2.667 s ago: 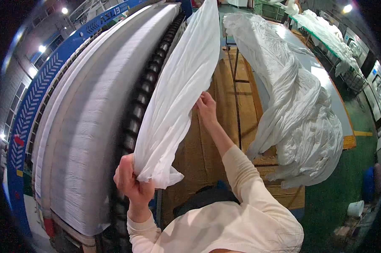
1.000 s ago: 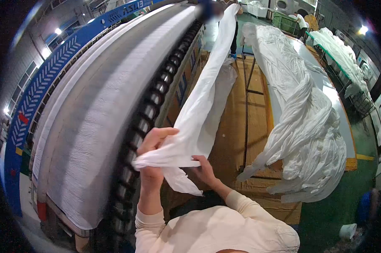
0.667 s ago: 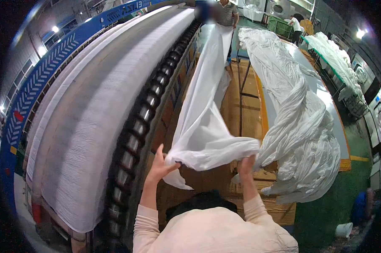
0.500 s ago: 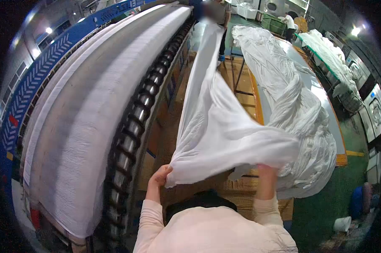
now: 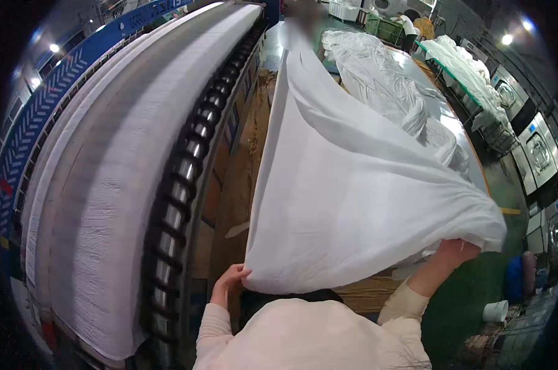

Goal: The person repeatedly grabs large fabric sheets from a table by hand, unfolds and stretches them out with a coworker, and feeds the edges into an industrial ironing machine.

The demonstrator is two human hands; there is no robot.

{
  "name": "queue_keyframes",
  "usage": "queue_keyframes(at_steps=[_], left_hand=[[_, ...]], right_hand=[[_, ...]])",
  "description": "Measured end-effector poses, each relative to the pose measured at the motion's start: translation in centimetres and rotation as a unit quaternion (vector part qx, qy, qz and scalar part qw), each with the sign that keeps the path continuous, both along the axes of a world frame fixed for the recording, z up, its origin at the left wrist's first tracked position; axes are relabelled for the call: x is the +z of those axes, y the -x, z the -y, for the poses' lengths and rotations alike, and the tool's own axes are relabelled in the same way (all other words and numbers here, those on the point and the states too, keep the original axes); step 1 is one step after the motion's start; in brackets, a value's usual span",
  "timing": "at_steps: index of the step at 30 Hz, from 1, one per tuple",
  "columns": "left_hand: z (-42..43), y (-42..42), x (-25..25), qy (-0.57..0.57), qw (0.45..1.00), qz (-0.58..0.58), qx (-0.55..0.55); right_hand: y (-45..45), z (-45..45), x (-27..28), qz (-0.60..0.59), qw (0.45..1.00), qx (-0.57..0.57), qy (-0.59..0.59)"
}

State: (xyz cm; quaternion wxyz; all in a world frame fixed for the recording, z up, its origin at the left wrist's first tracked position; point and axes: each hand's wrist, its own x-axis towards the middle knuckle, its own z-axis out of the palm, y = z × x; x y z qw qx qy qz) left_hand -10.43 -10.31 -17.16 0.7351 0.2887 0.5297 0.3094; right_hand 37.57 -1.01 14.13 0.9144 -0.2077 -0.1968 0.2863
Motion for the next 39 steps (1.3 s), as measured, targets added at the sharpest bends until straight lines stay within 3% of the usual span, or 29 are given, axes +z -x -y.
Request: queue_keyframes(at_steps=[1, 3, 5, 7, 9, 10, 11, 12, 13, 14, 15, 17, 22, 25, 28, 30, 31, 33, 35, 37, 39], left_hand=[[0.6, 1.1, -1.3, -0.010, 1.000, -0.017, -0.003], [1.5, 3.1, -4.4, -0.030, 0.996, -0.081, 0.004], [1.4, 2.9, -0.4, -0.055, 0.994, -0.087, 0.045], [1.3, 3.1, 2.0, -0.076, 0.994, -0.030, 0.072], [0.3, 2.1, 5.3, -0.121, 0.988, 0.005, 0.099], [-0.5, 1.5, 7.3, -0.144, 0.983, 0.021, 0.113], [-1.4, 1.1, 8.6, -0.179, 0.976, 0.041, 0.119], [-2.4, 0.4, 10.1, -0.214, 0.967, 0.061, 0.126], [-3.4, -0.9, 12.5, -0.240, 0.954, 0.083, 0.160], [-4.4, -2.3, 15.0, -0.263, 0.939, 0.105, 0.195], [-5.5, -3.3, 17.1, -0.289, 0.926, 0.137, 0.199], [-7.6, -5.5, 19.8, -0.320, 0.916, 0.147, 0.192], [-9.8, -10.9, 21.6, -0.335, 0.901, 0.202, 0.188], [-9.6, -11.6, 23.0, -0.314, 0.884, 0.247, 0.242], [-9.2, -10.0, 22.0, -0.318, 0.896, 0.219, 0.221], [-8.3, -8.7, 19.8, -0.279, 0.918, 0.116, 0.258], [-7.6, -7.9, 18.3, -0.257, 0.925, 0.065, 0.273], [-5.0, -6.0, 14.6, -0.184, 0.950, -0.053, 0.245], [-1.9, -5.5, 11.6, -0.099, 0.968, -0.085, 0.215], [0.3, -7.7, 7.1, -0.062, 0.952, -0.060, 0.295], [2.2, -9.4, 4.9, -0.002, 0.954, -0.081, 0.287]], right_hand=[[-0.2, -0.4, -0.9, -0.043, 0.993, -0.083, 0.074], [1.2, -0.8, -2.0, -0.019, 0.963, -0.140, 0.232], [-4.1, -1.9, -10.6, 0.096, 0.917, -0.145, 0.360], [-1.9, -2.3, -13.5, 0.091, 0.866, -0.164, 0.463], [-0.9, -1.8, -20.0, 0.232, 0.856, -0.031, 0.461], [-1.1, -1.7, -24.5, 0.366, 0.764, 0.017, 0.532], [-2.3, -2.0, -30.1, 0.427, 0.723, 0.164, 0.517], [1.3, -1.7, -29.1, 0.559, 0.594, 0.139, 0.561], [3.2, -1.3, -30.3, 0.627, 0.605, 0.192, 0.451], [5.5, -0.7, -30.9, 0.693, 0.524, 0.213, 0.447], [7.1, -0.4, -33.1, 0.746, 0.492, 0.242, 0.378], [12.4, 0.6, -31.2, 0.697, 0.532, 0.369, 0.308], [22.0, 1.5, -26.0, 0.671, 0.663, 0.271, 0.191], [22.2, -0.8, -27.7, 0.575, 0.684, 0.344, 0.290], [19.6, -1.7, -28.8, 0.496, 0.738, 0.317, 0.331], [16.2, -1.9, -31.1, 0.427, 0.797, 0.340, 0.257], [13.4, -1.4, -34.7, 0.427, 0.814, 0.279, 0.276], [11.4, -0.8, -35.3, 0.372, 0.842, 0.215, 0.327], [10.8, 1.0, -29.6, 0.254, 0.859, 0.205, 0.394], [10.6, 1.5, -31.0, 0.336, 0.843, 0.176, 0.381], [11.3, 2.3, -30.9, 0.391, 0.840, 0.138, 0.350]])
